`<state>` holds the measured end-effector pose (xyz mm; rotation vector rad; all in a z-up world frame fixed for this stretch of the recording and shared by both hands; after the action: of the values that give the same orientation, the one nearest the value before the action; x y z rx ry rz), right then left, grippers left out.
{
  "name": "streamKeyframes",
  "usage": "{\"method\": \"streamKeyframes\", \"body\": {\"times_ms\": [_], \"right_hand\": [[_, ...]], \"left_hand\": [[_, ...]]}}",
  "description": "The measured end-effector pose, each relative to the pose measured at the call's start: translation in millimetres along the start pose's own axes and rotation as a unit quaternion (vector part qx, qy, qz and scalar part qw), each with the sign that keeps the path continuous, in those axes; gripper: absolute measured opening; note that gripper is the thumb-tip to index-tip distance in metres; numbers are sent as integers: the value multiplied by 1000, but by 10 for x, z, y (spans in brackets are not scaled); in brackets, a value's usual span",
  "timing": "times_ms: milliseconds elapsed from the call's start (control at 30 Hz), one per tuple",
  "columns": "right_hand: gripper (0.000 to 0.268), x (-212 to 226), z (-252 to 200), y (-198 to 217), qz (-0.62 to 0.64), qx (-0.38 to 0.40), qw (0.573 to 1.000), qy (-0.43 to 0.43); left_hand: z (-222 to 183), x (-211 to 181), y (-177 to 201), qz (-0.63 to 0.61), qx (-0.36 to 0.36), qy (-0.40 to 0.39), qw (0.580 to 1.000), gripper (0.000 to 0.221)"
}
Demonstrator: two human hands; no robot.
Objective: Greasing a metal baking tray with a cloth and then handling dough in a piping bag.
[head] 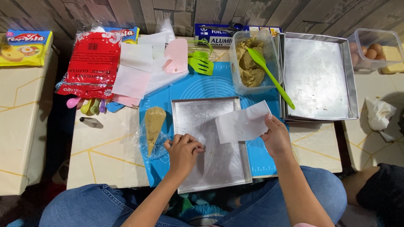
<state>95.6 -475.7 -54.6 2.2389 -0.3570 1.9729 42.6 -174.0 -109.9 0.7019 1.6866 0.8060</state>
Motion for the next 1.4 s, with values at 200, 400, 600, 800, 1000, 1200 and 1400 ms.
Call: {"method": "streamKeyframes", "body": {"times_ms": [200,400,600,800,1000,1200,1400], "right_hand": [[45,88,22,173,11,-13,1000,19],[41,269,-16,283,31,-30,998,36],[38,377,-17,390,40,-34,997,51],[31,533,-117,307,-75,18,996,51],[32,-51,-127,20,-51,100,993,-32],[28,-352,-126,-166,24,70,994,-76],[37,199,-159,-337,-390,129,905,107]], "left_hand": [[-5,16,-96,8,-12,-25,1000,9],[68,-42,209,-114,-9,-14,993,7],[376,-187,879,-223,-49,29,973,9],[600,-303,897,-315,-13,59,947,14],[688,-300,796,-375,9,68,925,12],[599,-112,897,-377,33,80,922,13],[401,264,1294,-368,36,128,920,13]]}}
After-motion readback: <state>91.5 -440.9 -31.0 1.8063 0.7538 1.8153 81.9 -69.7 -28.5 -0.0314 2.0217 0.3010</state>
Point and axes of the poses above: each hand's wrist, its own z-axis towards the middle knuckle, its own y-axis out of the back of the hand, x = y × z, the point moved 10 cm from there along z, towards the middle knuckle, and after that the axes turned 14 degrees about y, right-handed, at the moved point
